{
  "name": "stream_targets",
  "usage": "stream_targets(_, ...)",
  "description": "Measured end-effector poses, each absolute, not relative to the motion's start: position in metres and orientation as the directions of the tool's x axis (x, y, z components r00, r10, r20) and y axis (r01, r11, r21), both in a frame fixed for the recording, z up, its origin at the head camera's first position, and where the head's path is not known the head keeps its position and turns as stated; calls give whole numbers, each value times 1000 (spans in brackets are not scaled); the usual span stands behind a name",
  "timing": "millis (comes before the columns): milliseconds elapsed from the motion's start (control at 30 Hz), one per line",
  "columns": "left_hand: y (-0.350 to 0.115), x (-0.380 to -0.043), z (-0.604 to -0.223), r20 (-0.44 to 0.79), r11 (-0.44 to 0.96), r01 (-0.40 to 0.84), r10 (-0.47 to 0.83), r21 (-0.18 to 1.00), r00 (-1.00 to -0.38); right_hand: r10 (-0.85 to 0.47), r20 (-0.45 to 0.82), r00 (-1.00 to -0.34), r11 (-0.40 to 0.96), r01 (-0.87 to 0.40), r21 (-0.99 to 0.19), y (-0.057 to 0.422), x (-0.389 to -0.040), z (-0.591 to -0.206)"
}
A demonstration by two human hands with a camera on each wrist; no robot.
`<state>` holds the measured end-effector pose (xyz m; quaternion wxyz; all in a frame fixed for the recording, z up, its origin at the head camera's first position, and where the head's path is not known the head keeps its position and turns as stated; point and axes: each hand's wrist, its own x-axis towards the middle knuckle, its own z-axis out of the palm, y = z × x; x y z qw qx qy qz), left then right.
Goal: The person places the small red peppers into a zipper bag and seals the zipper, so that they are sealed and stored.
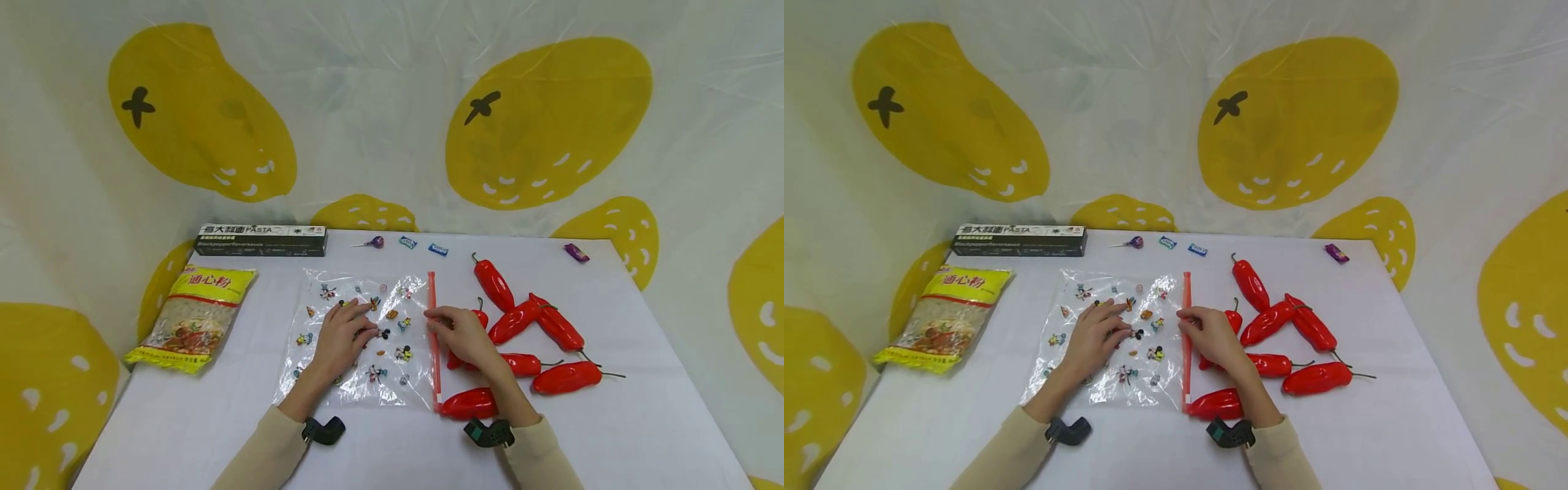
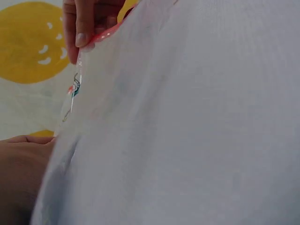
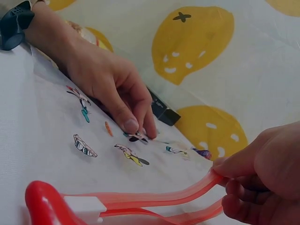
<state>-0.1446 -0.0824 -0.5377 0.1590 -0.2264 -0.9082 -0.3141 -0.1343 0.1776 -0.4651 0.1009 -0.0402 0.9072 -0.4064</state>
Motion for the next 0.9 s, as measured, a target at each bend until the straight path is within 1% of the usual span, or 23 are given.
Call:
stream_targets(200, -83, -145, -541, 417, 677, 500, 300, 541, -858, -157, -128, -979, 667, -10, -745, 177, -129, -459)
stream_targets(333, -85, -147, -541, 407, 657, 485, 284, 577, -868, -133, -142, -981, 631, 26, -775, 178, -126, -455)
stream_targets(433, -86, -148, -540, 403, 636, 475, 268, 608, -875, -115, -174, -978, 620, 67, -782, 179, -124, -453)
stream_targets(567, -87, -149, -539, 383, 579, 449, 241, 681, -892, -138, -222, -965, 663, 76, -745, 179, -119, -455)
stream_targets(700, -90, -150, -538, 397, 498, 453, 221, 739, -891, -164, -263, -951, 700, 75, -710, 177, -114, -457)
stream_targets(833, -92, -151, -538, 417, 430, 469, 215, 771, -883, -158, -255, -954, 713, 68, -698, 175, -112, -458)
stream_targets(900, -94, -152, -538, 415, 420, 466, 214, 778, -885, -164, -242, -956, 715, 54, -697, 176, -111, -458)
